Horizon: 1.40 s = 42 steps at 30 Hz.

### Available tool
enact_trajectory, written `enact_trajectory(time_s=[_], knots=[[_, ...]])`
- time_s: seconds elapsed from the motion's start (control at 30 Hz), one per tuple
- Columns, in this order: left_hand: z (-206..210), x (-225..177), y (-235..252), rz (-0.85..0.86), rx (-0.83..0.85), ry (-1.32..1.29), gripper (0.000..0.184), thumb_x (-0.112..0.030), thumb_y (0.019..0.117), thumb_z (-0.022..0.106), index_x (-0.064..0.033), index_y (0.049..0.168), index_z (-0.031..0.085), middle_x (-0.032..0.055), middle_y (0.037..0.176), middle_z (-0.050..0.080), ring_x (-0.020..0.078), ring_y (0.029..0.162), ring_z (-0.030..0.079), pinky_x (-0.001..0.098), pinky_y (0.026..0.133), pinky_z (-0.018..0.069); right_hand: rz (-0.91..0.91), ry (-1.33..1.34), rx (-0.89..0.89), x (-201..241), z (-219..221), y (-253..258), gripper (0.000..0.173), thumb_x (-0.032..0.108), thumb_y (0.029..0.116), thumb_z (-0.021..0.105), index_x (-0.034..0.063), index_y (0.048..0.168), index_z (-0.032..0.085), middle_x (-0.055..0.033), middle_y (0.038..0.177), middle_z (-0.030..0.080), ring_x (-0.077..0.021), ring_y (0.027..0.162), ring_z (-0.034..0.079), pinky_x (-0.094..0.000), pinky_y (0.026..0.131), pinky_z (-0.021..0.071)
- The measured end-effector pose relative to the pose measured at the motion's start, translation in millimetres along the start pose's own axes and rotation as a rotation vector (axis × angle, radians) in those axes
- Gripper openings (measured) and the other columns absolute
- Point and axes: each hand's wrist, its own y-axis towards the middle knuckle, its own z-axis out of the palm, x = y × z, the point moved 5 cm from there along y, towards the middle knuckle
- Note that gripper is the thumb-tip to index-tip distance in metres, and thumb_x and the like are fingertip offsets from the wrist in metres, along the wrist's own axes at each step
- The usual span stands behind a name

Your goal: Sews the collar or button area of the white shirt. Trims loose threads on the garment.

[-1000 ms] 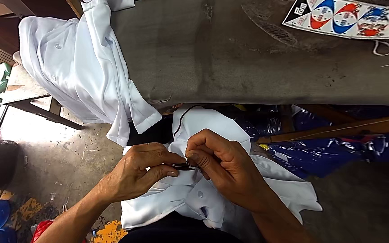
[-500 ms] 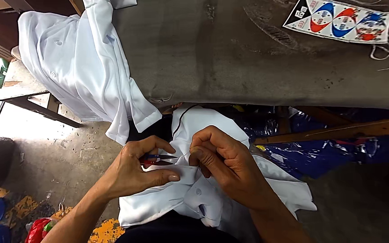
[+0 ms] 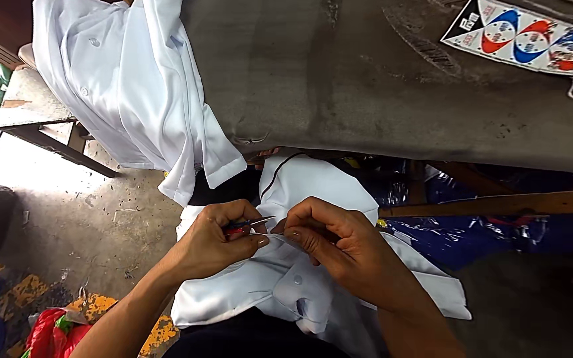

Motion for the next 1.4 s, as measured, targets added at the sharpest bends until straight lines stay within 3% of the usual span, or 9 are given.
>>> enact_trajectory(time_s=[0.17, 0.37, 0.5, 0.73, 0.87, 0.97, 1.1, 1.23, 1.4], knots=[[-1, 7, 5, 0.031, 0.060, -0.066, 0.008, -0.008, 0.0941, 0.068, -0.0057, 0.101, 0.065, -0.0107, 0.067, 0.051, -0.0053, 0.058, 0.043, 0.0113, 0.052, 0.0333, 0.008, 0.044, -0.091, -1, -2, 2, 0.010, 0.020, 0.1042, 0.059, 0.0128, 0.101, 0.065, 0.0071, 0.081, 0.069, 0.0020, 0.062, 0.058, -0.0112, 0.052, 0.0449], [-1, 6, 10, 0.007, 0.047, -0.095, 0.006, -0.006, 0.0921, 0.066, -0.0083, 0.097, 0.064, -0.0121, 0.064, 0.047, -0.0060, 0.055, 0.040, 0.0111, 0.051, 0.0313, -0.046, -0.053, -0.038, -1, -1, 2, 0.017, 0.026, 0.1047, 0.059, 0.0124, 0.103, 0.070, 0.0081, 0.080, 0.064, 0.0045, 0.063, 0.052, -0.0109, 0.055, 0.0416], [-1, 9, 14, 0.015, 0.066, -0.162, 0.005, -0.007, 0.0924, 0.067, -0.0094, 0.096, 0.064, -0.0129, 0.065, 0.049, -0.0064, 0.056, 0.042, 0.0112, 0.051, 0.0331, -0.097, -0.077, -0.095, 0, 3, 4, 0.016, 0.023, 0.1043, 0.060, 0.0100, 0.102, 0.069, 0.0071, 0.081, 0.065, 0.0044, 0.067, 0.054, -0.0112, 0.059, 0.0441], [0, 13, 15, 0.024, 0.062, -0.199, 0.004, -0.007, 0.0936, 0.066, -0.0095, 0.096, 0.064, -0.0123, 0.067, 0.052, -0.0057, 0.058, 0.045, 0.0118, 0.053, 0.0354, 0.011, 0.335, -0.077, -7, 8, 12, 0.003, 0.011, 0.1004, 0.064, 0.0090, 0.100, 0.066, 0.0058, 0.079, 0.067, 0.0016, 0.064, 0.059, -0.0115, 0.056, 0.0477], [-1, 14, 14, 0.017, 0.017, -0.208, 0.003, -0.007, 0.0934, 0.065, -0.0091, 0.095, 0.064, -0.0112, 0.069, 0.054, -0.0050, 0.060, 0.047, 0.0124, 0.054, 0.0378, -0.019, 0.307, -0.092, -6, 9, 10, 0.005, 0.010, 0.1004, 0.063, 0.0063, 0.101, 0.067, 0.0037, 0.083, 0.067, 0.0000, 0.068, 0.060, -0.0134, 0.060, 0.0496], [1, 12, 13, 0.031, 0.017, -0.215, 0.006, -0.007, 0.0947, 0.066, -0.0073, 0.100, 0.064, -0.0098, 0.071, 0.055, -0.0038, 0.061, 0.049, 0.0131, 0.056, 0.0396, -0.033, 0.324, -0.141, -6, 10, 10, 0.003, 0.007, 0.0994, 0.064, 0.0061, 0.100, 0.067, 0.0036, 0.082, 0.068, -0.0001, 0.066, 0.060, -0.0134, 0.059, 0.0504], [-4, 0, 10, 0.127, -0.037, -0.132, 0.021, -0.006, 0.0941, 0.070, -0.0035, 0.114, 0.066, -0.0098, 0.072, 0.053, -0.0051, 0.062, 0.045, 0.0113, 0.056, 0.0361, 0.031, 0.483, -0.161, -11, 8, 11, 0.003, 0.007, 0.0992, 0.064, 0.0077, 0.100, 0.067, 0.0031, 0.078, 0.067, 0.0009, 0.060, 0.057, -0.0125, 0.053, 0.0473], [-7, -17, 13, 0.239, -0.053, 0.042, 0.018, -0.004, 0.0935, 0.069, -0.0009, 0.111, 0.071, -0.0071, 0.079, 0.060, -0.0068, 0.067, 0.045, 0.0103, 0.058, 0.0353, 0.056, 0.525, -0.134, -10, 10, 11, 0.001, 0.008, 0.1002, 0.064, 0.0091, 0.100, 0.065, 0.0045, 0.075, 0.065, 0.0018, 0.057, 0.056, -0.0116, 0.051, 0.0457], [-3, -25, 15, 0.346, -0.026, 0.260, 0.016, -0.009, 0.0945, 0.072, -0.0010, 0.108, 0.074, 0.0000, 0.085, 0.066, -0.0039, 0.072, 0.050, 0.0124, 0.064, 0.0407, 0.045, 0.517, -0.142, -7, 8, 11, 0.001, 0.008, 0.1004, 0.064, 0.0083, 0.100, 0.064, 0.0050, 0.072, 0.062, 0.0018, 0.057, 0.054, -0.0115, 0.051, 0.0449]])
